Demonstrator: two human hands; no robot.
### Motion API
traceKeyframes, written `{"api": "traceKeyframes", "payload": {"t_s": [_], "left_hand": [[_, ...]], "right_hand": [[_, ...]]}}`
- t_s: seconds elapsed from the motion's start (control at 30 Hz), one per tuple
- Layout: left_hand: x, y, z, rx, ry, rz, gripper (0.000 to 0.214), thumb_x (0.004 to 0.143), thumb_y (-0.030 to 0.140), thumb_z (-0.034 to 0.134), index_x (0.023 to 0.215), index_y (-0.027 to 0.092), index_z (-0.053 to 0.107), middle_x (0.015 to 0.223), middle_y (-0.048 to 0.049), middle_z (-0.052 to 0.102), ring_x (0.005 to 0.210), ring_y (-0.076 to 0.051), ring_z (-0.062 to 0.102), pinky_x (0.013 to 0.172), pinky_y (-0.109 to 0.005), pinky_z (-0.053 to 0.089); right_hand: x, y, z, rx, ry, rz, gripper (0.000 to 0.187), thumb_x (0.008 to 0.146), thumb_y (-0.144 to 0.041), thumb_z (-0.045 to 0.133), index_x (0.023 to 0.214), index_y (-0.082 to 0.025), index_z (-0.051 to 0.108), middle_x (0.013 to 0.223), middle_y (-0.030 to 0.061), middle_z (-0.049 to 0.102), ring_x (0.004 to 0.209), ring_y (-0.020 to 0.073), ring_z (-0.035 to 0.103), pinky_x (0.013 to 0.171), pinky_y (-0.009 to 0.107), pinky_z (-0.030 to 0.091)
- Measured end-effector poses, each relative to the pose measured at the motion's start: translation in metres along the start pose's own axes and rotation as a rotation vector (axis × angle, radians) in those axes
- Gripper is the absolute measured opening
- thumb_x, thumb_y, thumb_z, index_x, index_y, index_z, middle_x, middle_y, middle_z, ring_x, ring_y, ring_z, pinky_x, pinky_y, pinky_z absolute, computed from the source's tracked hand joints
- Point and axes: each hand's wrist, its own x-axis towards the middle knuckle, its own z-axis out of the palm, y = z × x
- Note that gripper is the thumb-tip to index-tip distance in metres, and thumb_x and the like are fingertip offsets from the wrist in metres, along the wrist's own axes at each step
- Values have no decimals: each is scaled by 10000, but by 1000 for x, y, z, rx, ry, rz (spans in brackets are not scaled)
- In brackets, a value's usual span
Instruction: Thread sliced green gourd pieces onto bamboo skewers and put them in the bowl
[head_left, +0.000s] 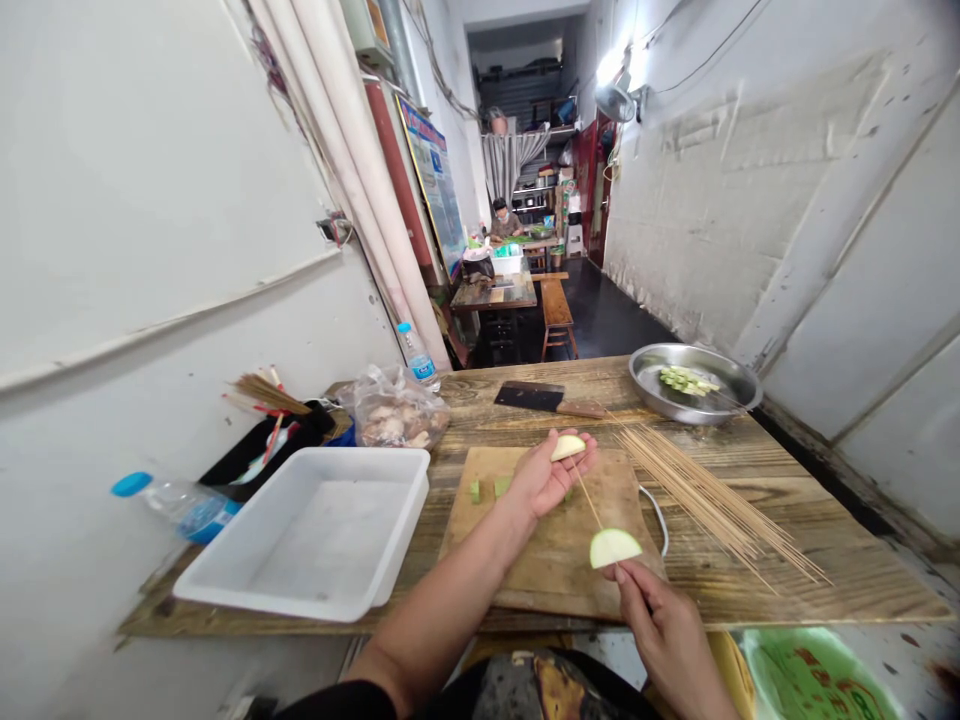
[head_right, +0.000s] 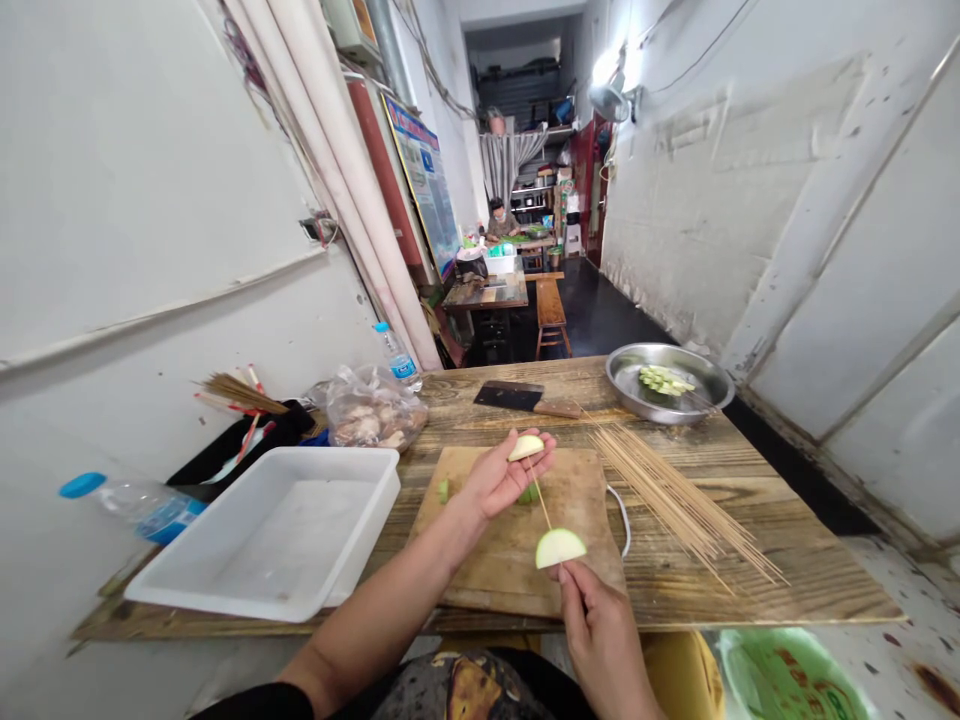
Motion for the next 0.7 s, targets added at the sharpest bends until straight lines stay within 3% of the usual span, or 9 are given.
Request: {"api": "traceKeyframes", "payload": {"t_s": [0.33, 0.7], "left_hand": [[-2, -2, 2, 15, -9, 7, 247, 903, 261, 437, 958, 62, 572, 976, -178, 660, 970, -264, 635, 914, -450, 464], [-5, -4, 10, 38, 9, 74, 239, 897, 236, 448, 925, 44, 587, 935, -193, 666, 922, -242, 649, 922, -403, 462]], "right_hand": [[0, 0, 0, -25, 6, 7, 387, 893, -413, 407, 897, -137, 678, 783, 82, 707, 637, 144, 645, 609, 190, 494], [0, -2, 0, -19, 10, 8, 388, 892, -423, 404, 881, -149, 679, 801, 94, 711, 680, 170, 659, 626, 220, 509]]}}
